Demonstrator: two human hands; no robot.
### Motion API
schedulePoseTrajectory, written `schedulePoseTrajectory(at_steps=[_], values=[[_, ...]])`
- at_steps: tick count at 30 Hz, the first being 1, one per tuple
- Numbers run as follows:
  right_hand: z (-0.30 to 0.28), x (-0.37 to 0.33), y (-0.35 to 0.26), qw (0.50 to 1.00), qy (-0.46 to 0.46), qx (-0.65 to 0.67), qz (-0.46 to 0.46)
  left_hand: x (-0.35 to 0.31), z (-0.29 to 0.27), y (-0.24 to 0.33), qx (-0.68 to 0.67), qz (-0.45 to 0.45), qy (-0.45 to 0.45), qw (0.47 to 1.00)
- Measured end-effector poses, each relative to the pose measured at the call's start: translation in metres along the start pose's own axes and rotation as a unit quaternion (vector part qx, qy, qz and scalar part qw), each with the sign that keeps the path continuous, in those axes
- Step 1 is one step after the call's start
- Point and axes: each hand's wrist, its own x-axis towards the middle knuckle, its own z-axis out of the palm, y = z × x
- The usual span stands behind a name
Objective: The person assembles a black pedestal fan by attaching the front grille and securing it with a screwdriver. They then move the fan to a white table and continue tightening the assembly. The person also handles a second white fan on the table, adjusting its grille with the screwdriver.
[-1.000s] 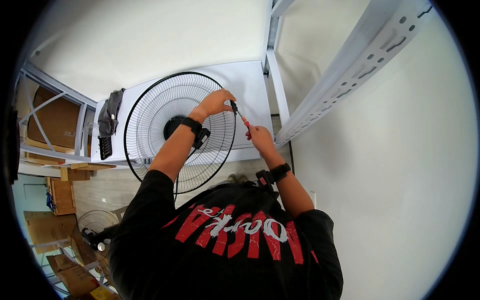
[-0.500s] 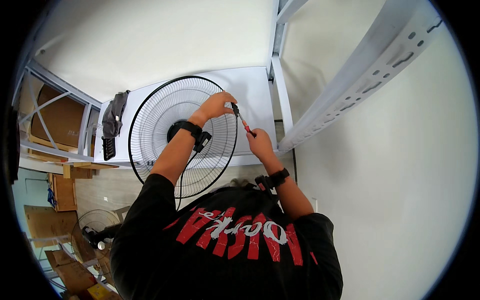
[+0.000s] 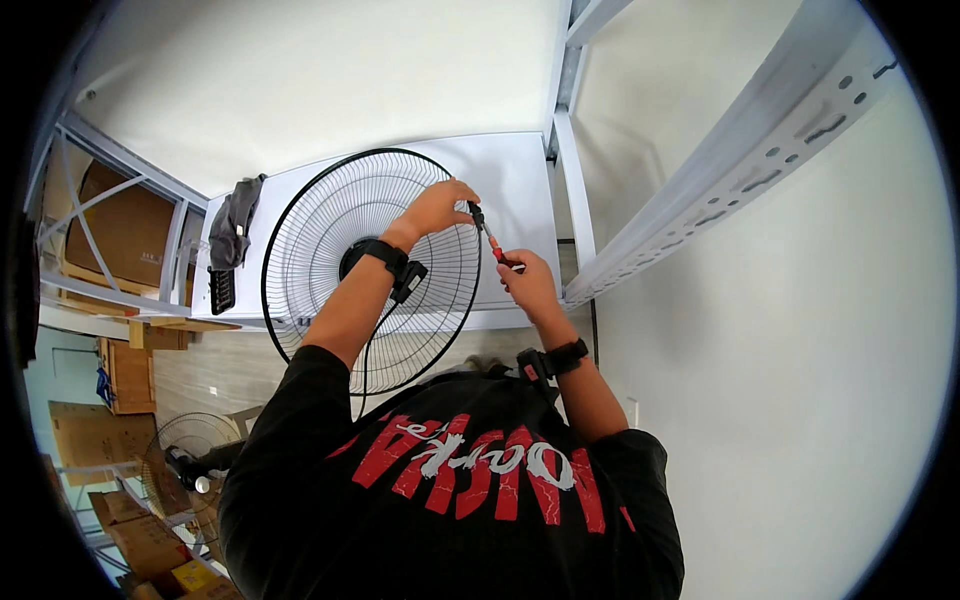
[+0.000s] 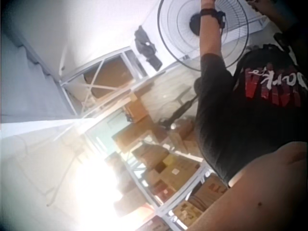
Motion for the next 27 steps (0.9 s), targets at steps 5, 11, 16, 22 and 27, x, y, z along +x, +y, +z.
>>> schedulePoseTrajectory(at_steps=[5,11,16,22,27], values=[[0.008,-0.004,-0.003,1.000,0.018,-0.011,-0.007,-0.004,-0.003,0.003,-0.017,-0.008,-0.001,1.000],[-0.009,0.013,0.007,0.986,-0.054,0.029,0.154,-0.006,-0.003,0.005,-0.006,0.009,-0.002,1.000],[0.010,-0.004,0.011,1.000,0.022,0.020,0.001,-0.008,-0.006,0.009,-0.023,0.006,-0.004,1.000],[0.000,-0.005,-0.010,0.977,-0.052,0.102,0.181,-0.016,-0.006,0.010,-0.008,0.035,0.004,0.999],[0.001,-0.005,0.013,0.998,-0.009,-0.059,0.005,-0.021,-0.007,0.013,0.002,0.017,0.010,1.000]])
